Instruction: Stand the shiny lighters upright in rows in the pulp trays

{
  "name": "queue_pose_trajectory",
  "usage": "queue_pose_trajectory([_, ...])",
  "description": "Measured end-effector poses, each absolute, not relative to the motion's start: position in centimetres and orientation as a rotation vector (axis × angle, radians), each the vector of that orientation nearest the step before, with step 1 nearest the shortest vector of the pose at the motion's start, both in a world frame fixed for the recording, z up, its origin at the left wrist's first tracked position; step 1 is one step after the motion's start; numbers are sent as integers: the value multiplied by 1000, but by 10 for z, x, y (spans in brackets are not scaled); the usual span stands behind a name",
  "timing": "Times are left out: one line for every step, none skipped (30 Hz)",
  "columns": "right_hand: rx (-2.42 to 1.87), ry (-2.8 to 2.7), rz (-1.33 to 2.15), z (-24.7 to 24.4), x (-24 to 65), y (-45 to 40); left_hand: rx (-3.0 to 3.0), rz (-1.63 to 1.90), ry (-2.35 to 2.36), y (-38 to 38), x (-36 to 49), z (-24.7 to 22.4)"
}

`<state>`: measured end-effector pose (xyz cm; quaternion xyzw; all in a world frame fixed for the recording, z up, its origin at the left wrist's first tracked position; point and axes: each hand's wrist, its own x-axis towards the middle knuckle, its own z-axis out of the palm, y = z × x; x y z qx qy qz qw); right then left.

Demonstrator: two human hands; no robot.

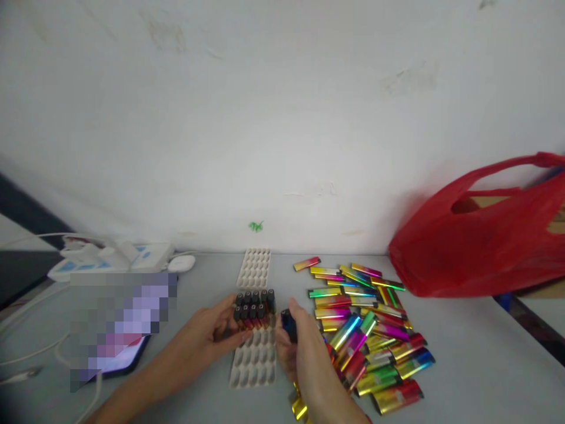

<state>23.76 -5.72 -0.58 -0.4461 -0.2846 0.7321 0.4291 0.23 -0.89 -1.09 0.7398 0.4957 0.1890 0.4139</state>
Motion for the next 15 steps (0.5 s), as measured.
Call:
queue_pose_trajectory([-1117, -712, 1826, -6, 238, -57, 1860, 474, 1248, -9, 2, -11])
queue_pose_trajectory([-1119, -711, 1819, -7, 238, -58, 1863, 477, 1248, -8, 2, -12])
queue_pose_trajectory([-1118, -709, 1816, -7, 239, -58, 1868, 482, 1245, -8, 2, -12])
queue_pose_trajectory([-1114, -707, 1814, -7, 239, -58, 1872, 488, 1244, -8, 2, -12])
queue_pose_trajectory([-1107, -703, 1815, -7, 239, -58, 1874, 491, 1241, -8, 3, -12])
queue_pose_trajectory([-1101, -699, 1817, -7, 239, -58, 1873, 492, 1241, -8, 3, -12])
queue_pose_trajectory([-1092, -697, 1823, -8, 239, -58, 1871, 490, 1243, -8, 3, -11])
queue_pose_trajectory([-1085, -693, 1823, -8, 239, -57, 1868, 488, 1247, -8, 3, -10])
queue_pose_trajectory([-1081, -689, 1817, -8, 239, -57, 1866, 486, 1251, -9, 3, -10])
queue_pose_trajectory([-1080, -683, 1811, -9, 239, -57, 1865, 486, 1252, -9, 3, -9])
queue_pose_trajectory([-1082, -680, 1807, -9, 239, -58, 1863, 488, 1251, -9, 3, -8])
queue_pose_trajectory([-1086, -680, 1797, -9, 239, -58, 1863, 492, 1248, -9, 3, -8])
queue_pose_trajectory([-1093, -686, 1791, -8, 239, -59, 1863, 493, 1243, -10, 3, -8])
queue_pose_trajectory([-1099, -694, 1787, -8, 239, -59, 1864, 495, 1238, -10, 3, -8])
queue_pose_trajectory([-1104, -706, 1785, -7, 238, -60, 1865, 496, 1234, -10, 2, -9])
